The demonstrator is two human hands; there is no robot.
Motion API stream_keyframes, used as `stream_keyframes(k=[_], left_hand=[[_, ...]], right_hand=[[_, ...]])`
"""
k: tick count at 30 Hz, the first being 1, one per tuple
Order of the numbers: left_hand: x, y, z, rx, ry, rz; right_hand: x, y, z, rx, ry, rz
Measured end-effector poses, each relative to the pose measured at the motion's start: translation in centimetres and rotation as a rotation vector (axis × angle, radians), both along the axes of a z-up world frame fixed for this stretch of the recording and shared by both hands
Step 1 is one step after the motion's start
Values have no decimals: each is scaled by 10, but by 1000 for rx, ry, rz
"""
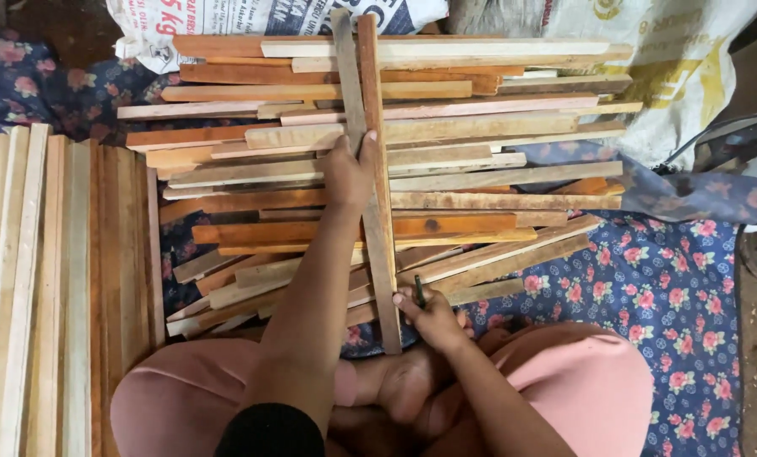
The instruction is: The person is picking up wooden strips from a large pile, marking them with a pen, and sorting them.
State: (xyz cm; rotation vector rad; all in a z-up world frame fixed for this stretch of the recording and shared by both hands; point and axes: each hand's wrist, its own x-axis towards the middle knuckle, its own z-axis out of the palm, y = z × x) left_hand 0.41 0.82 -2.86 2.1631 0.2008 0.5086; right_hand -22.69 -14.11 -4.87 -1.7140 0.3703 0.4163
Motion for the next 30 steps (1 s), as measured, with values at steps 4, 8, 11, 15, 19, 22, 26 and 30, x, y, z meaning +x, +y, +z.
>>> stream_keyframes(k=[4,8,11,15,19,22,26,30], left_hand=[[7,6,-17,51,9,-10],[6,4,-21,48,-30,19],[5,-1,-32,158,-150,127],[-17,-4,-7,220,-317,158],[-85,-15,10,118,-471,114],[-162,-26,17,-213,-104,-69],[-216,-21,6,-540,403,-130],[-234,1,3,-750,457,-127]], right_hand=[[-1,-7,-14,35,-15,-64],[-8,-11,-39,-37,56,-115],[-13,-10,-24,-4,51,-178],[-14,-7,15,118,-40,-251],[-19,-8,34,213,-70,-278],[-19,-5,45,258,-78,-243],[-21,-4,33,299,-84,-184],[-19,5,44,327,-94,-181]])
